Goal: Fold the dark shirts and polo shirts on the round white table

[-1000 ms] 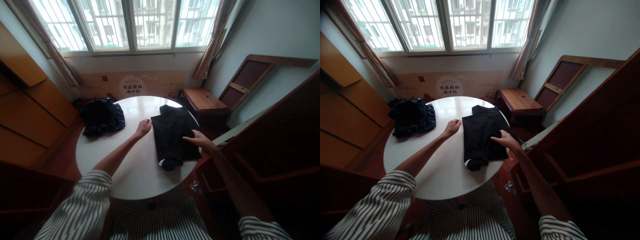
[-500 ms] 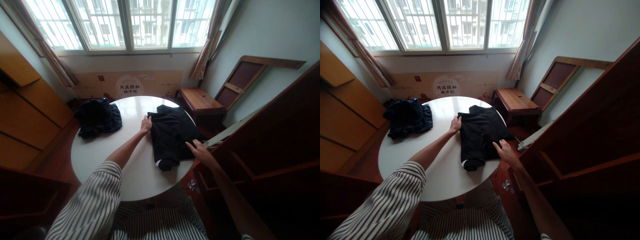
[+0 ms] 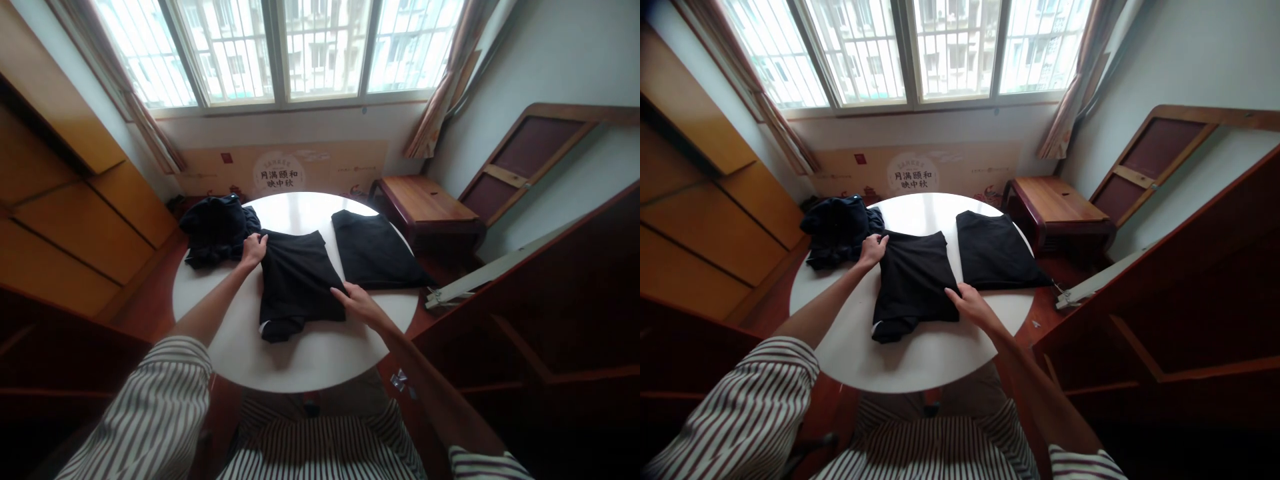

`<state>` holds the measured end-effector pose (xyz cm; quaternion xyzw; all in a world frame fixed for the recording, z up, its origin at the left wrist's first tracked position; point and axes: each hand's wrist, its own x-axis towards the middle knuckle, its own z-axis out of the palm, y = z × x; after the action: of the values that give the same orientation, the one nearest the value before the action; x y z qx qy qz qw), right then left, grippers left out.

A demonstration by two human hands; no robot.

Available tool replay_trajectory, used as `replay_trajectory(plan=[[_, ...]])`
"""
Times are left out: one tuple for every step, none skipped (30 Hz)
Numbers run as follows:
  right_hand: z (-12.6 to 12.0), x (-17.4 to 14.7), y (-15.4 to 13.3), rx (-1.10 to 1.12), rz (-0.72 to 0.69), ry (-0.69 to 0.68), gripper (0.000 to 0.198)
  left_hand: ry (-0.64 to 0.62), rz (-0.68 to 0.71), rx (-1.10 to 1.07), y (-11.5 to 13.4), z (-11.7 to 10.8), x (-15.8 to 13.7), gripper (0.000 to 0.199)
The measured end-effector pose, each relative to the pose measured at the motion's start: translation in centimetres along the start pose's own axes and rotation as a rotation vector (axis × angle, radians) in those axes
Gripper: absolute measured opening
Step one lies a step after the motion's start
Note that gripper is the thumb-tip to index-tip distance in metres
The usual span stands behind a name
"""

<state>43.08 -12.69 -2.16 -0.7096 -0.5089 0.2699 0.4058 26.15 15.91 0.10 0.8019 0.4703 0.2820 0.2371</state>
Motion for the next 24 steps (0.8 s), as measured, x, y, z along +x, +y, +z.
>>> replay_trajectory(plan=[[0.5, 0.2, -0.3, -0.007, -0.013, 0.003, 0.044, 0.009, -0.017, 0.035, -0.5, -0.7, -0.6, 0.020], [0.8, 0.3, -0.5, -0.022, -0.025, 0.014, 0.045, 0.022, -0.026, 0.073, -0.7, -1.3, -1.5, 0.019], [1.0, 0.2, -0.7, -0.034, -0.035, 0.028, 0.046, 0.033, -0.008, 0.111, -0.7, -1.9, -2.8, 0.020], [1.1, 0.1, -0.8, -0.035, -0.041, 0.040, 0.047, 0.034, 0.047, 0.140, -0.6, -2.5, -4.5, 0.022], [1.1, -0.2, -0.9, -0.024, -0.040, 0.046, 0.049, 0.017, 0.132, 0.160, -0.2, -3.0, -6.5, 0.023], [1.0, -0.5, -0.9, 0.003, -0.030, 0.044, 0.051, -0.012, 0.245, 0.178, 0.2, -3.5, -8.9, 0.024], [1.0, -0.8, -0.9, 0.044, -0.013, 0.032, 0.052, -0.076, 0.362, 0.171, 0.7, -4.0, -11.4, 0.026], [0.9, -1.1, -0.8, 0.092, 0.009, 0.009, 0.053, -0.158, 0.460, 0.164, 1.2, -4.3, -13.9, 0.029], [0.8, -1.3, -0.7, 0.138, 0.030, -0.016, 0.055, -0.208, 0.530, 0.177, 1.5, -4.6, -16.3, 0.035], [0.8, -1.5, -0.6, 0.173, 0.048, -0.037, 0.056, -0.243, 0.584, 0.201, 1.7, -4.7, -18.5, 0.045], [0.7, -1.5, -0.5, 0.194, 0.063, -0.050, 0.057, -0.265, 0.627, 0.231, 1.7, -4.7, -20.2, 0.053], [0.7, -1.5, -0.3, 0.202, 0.074, -0.055, 0.058, -0.272, 0.658, 0.264, 1.6, -4.6, -21.4, 0.058], [0.7, -1.5, -0.2, 0.198, 0.083, -0.057, 0.059, -0.274, 0.683, 0.291, 1.3, -4.4, -22.2, 0.057], [0.7, -1.5, -0.1, 0.192, 0.094, -0.059, 0.059, -0.272, 0.704, 0.309, 0.9, -4.2, -22.6, 0.052], [0.7, -1.5, -0.1, 0.192, 0.108, -0.062, 0.059, -0.266, 0.721, 0.317, 0.5, -4.1, -22.7, 0.046], [0.7, -1.5, 0.0, 0.198, 0.126, -0.066, 0.059, -0.259, 0.734, 0.317, 0.1, -4.1, -22.6, 0.043], [0.6, -1.6, 0.0, 0.209, 0.148, -0.073, 0.060, -0.250, 0.747, 0.310, -0.2, -4.1, -22.4, 0.042], [0.6, -1.7, 0.0, 0.222, 0.172, -0.083, 0.059, -0.242, 0.758, 0.300, -0.4, -4.2, -22.2, 0.041], [0.6, -1.9, 0.0, 0.237, 0.197, -0.097, 0.059, -0.234, 0.766, 0.289, -0.5, -4.4, -22.1, 0.041], [0.6, -2.2, 0.0, 0.250, 0.218, -0.115, 0.059, -0.226, 0.771, 0.281, -0.5, -4.7, -22.1, 0.041], [0.6, -2.5, 0.0, 0.256, 0.235, -0.137, 0.059, -0.225, 0.771, 0.277, -0.4, -5.1, -22.1, 0.040], [0.5, -2.9, 0.1, 0.250, 0.245, -0.161, 0.059, -0.236, 0.770, 0.279, -0.2, -5.4, -22.2, 0.039], [0.4, -3.2, 0.1, 0.230, 0.246, -0.183, 0.059, -0.258, 0.771, 0.286, 0.0, -5.8, -22.3, 0.038], [0.3, -3.5, 0.1, 0.188, 0.232, -0.199, 0.059, -0.292, 0.775, 0.298, 0.3, -6.2, -22.3, 0.036]])
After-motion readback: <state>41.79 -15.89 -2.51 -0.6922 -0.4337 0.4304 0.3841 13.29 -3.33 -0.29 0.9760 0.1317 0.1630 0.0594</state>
